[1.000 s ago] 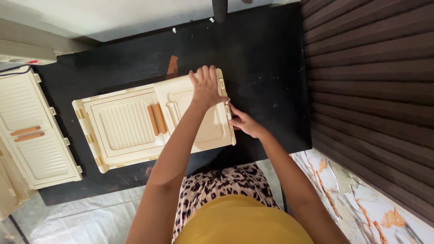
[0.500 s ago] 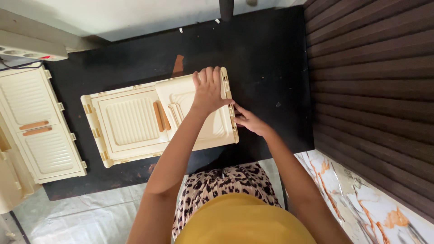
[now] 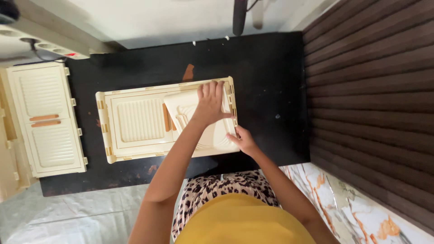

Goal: The person takes apart a small plastic storage cabinet on a black table, separating the side panels, louvered doors, drawer and base and laying the parts out. They then fit the panels back together, reattach the door assembly and press black feet onto the bottom of the rebuilt unit.

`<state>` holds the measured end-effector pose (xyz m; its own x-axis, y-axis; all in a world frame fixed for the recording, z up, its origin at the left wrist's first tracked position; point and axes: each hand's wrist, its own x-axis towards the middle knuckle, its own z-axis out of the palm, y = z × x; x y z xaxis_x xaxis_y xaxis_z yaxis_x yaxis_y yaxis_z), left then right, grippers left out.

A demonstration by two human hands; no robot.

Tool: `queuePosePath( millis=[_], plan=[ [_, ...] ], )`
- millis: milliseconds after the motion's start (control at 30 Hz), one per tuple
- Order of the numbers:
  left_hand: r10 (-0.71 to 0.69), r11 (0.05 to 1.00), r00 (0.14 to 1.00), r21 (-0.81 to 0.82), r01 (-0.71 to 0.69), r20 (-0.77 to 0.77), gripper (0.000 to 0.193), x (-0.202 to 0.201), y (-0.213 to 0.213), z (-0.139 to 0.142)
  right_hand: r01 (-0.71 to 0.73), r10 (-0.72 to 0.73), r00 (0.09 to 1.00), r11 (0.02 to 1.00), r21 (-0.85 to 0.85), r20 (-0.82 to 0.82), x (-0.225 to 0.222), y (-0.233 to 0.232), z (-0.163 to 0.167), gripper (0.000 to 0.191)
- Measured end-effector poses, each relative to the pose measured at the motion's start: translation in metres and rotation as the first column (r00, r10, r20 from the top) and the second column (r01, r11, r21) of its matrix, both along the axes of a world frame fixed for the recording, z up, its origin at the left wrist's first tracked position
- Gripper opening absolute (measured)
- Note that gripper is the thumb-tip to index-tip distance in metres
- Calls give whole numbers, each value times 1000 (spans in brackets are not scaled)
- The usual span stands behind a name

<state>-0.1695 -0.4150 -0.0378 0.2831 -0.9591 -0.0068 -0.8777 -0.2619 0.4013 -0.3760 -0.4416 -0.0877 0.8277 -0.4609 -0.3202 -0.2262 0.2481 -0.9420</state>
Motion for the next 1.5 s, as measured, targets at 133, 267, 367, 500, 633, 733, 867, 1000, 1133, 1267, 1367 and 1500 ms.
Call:
queuePosePath(
  millis=[133, 267, 367, 500, 633, 733, 867, 1000, 1133, 1267, 1367, 1500],
  plan=[
    [20, 999, 999, -34, -21, -39, 125, 3, 11, 13, 10, -15, 999, 986, 167, 33, 6, 3, 1, 17],
    [108, 983, 990, -136, -120, -88, 104, 7, 34, 33, -39, 41, 999, 985, 170, -10, 2, -3, 8, 20],
    [250, 949, 963, -174, -264, -99, 93, 14, 62, 44, -58, 63, 998, 986, 157, -30, -4, -11, 13, 25],
    [478, 833, 845, -180, -523, -239, 80, 5, 117, 37, -61, 67, 997, 989, 135, -45, -12, -25, 19, 29],
    [535, 695, 682, -198, -691, -499, 70, -22, 167, 4, -81, 83, 997, 981, 176, -5, -18, -42, 24, 31],
    [443, 612, 449, -104, -784, -776, 57, -46, 192, -23, -108, 107, 994, 971, 214, 15, -12, -53, 24, 32],
    [198, 539, 126, 1, -843, -972, 45, -80, 211, -33, -179, 180, 984, 960, 216, 12, -1, -64, 25, 32],
    [-22, 406, -27, 16, -914, -999, 51, -95, 216, -16, -256, 248, 967, 947, 196, 63, 13, -58, 25, 32],
    [-94, 377, 22, -56, -925, -995, 50, -93, 239, 3, -293, 283, 956, 937, 191, 77, 26, -43, 25, 29],
    [-149, 329, 51, -98, -939, -987, 44, -88, 275, 9, -330, 326, 944, 935, 133, 47, 43, -22, 30, 26],
    [-178, 281, 72, -121, -952, -981, 41, -85, 308, 6, -416, 413, 909, 907, 61, 58, 61, 0, 40, 40],
    [-135, 221, 80, -109, -969, -988, 41, -78, 380, 6, -447, 442, 874, 894, -23, 202, 93, 36, 73, 73]
  ],
)
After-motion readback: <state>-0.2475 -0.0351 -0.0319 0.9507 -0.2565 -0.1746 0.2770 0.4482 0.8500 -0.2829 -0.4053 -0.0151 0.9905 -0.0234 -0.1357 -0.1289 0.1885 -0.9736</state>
